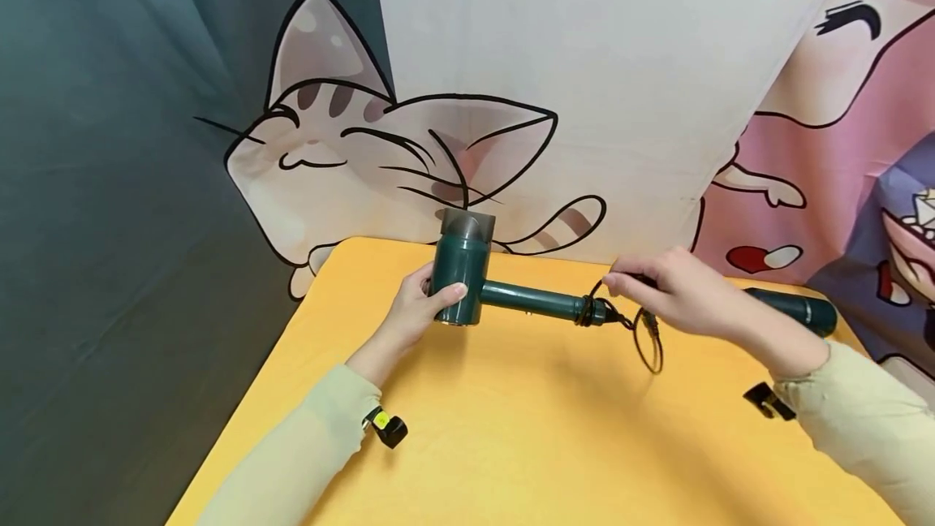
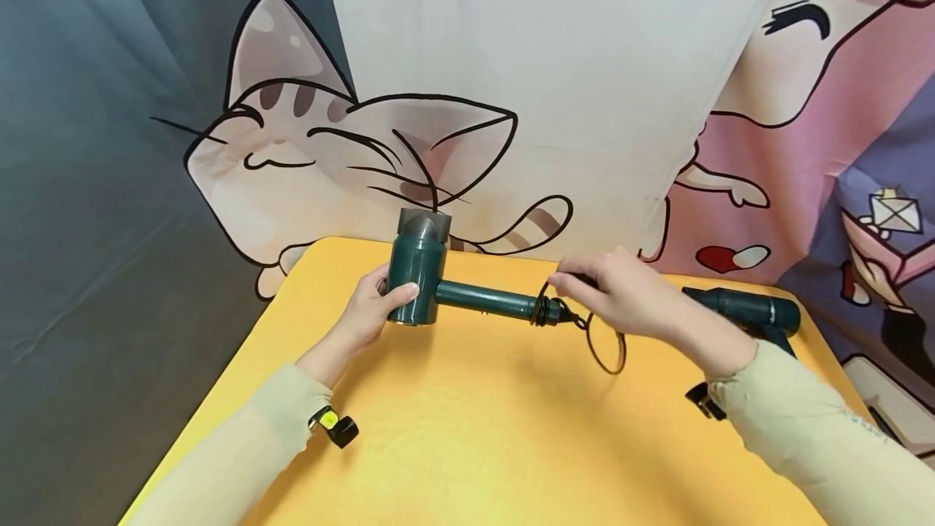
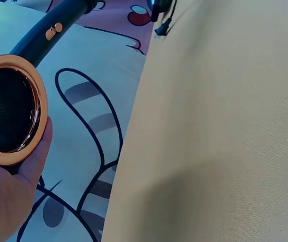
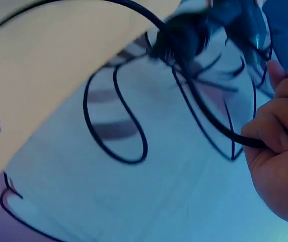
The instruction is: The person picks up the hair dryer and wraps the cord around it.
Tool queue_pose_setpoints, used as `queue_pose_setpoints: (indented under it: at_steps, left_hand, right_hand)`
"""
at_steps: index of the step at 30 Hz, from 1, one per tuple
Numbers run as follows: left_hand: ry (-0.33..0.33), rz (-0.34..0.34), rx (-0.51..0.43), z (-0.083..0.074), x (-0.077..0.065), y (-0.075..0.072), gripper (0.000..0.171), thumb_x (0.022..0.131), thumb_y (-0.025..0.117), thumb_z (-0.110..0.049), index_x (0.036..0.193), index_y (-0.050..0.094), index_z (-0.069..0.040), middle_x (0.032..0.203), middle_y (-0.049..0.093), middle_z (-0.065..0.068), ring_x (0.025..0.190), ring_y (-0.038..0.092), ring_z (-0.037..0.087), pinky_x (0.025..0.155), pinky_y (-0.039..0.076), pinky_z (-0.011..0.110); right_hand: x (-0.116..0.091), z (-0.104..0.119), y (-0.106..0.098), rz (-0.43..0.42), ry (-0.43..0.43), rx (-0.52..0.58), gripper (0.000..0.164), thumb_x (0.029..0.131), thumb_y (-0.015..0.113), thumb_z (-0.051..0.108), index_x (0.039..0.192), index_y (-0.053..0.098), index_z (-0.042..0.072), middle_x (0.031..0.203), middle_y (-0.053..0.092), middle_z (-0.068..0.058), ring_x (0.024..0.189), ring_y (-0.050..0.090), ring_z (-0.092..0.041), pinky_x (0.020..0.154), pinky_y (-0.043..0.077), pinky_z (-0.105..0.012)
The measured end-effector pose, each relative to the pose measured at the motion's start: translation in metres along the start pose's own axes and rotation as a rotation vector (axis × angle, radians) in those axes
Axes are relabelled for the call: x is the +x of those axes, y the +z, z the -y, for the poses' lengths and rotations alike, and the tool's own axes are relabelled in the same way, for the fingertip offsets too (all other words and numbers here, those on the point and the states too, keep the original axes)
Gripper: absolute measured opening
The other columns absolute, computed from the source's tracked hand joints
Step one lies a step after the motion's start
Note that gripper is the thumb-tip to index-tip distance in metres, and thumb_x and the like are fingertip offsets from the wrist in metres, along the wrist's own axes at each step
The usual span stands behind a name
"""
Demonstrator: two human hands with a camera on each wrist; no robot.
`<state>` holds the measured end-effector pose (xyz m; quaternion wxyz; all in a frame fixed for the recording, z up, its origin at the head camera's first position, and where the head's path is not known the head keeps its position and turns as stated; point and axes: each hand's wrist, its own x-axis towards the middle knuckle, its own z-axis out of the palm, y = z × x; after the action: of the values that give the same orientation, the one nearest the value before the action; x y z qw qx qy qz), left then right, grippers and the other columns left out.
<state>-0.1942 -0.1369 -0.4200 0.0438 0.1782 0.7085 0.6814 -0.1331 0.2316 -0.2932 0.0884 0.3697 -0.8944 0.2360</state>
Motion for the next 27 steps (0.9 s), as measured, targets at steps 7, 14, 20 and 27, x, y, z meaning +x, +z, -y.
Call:
queue_pose_setpoints:
  at_steps: [7,14,20,27]
  left_hand:
    - [-0.048,0.039,-0.029,0.002,-0.009,-0.001,0.057,0.093,0.071,-0.024,0.142,0.060,0.002,0.120,0.069,0.021,0.100,0.067,0.023,0.086,0.059,0.031]
    - [-0.011,0.044,-0.094,-0.008,-0.007,0.000,0.060,0.092,0.071,-0.025,0.143,0.058,0.004,0.122,0.069,0.018,0.102,0.067,0.023,0.088,0.059,0.031]
    - [-0.006,0.018,-0.142,-0.015,-0.004,-0.001,0.064,0.090,0.071,-0.028,0.142,0.057,0.007,0.117,0.071,0.012,0.099,0.067,0.020,0.088,0.058,0.029]
    - [0.005,0.004,-0.200,-0.019,-0.003,0.000,0.063,0.089,0.071,-0.026,0.141,0.056,0.007,0.117,0.071,0.007,0.100,0.067,0.019,0.088,0.058,0.029]
  right_hand:
    - [0.019,-0.026,-0.016,0.096,0.041,-0.004,0.021,0.104,0.072,0.017,0.089,0.069,0.032,0.072,0.054,0.019,0.063,0.046,-0.001,0.061,0.041,-0.025]
    - [0.028,-0.060,-0.002,0.077,0.137,0.107,0.015,0.105,0.069,0.015,0.093,0.074,0.023,0.076,0.060,0.012,0.067,0.048,-0.006,0.063,0.041,-0.027]
    - [0.025,-0.081,0.022,0.056,0.215,0.270,0.017,0.107,0.065,0.011,0.091,0.071,0.016,0.076,0.053,0.005,0.070,0.045,-0.011,0.065,0.038,-0.030]
    - [0.017,-0.088,0.058,0.089,0.322,0.460,0.021,0.112,0.059,0.018,0.097,0.072,0.010,0.084,0.060,-0.002,0.077,0.052,-0.017,0.072,0.045,-0.030]
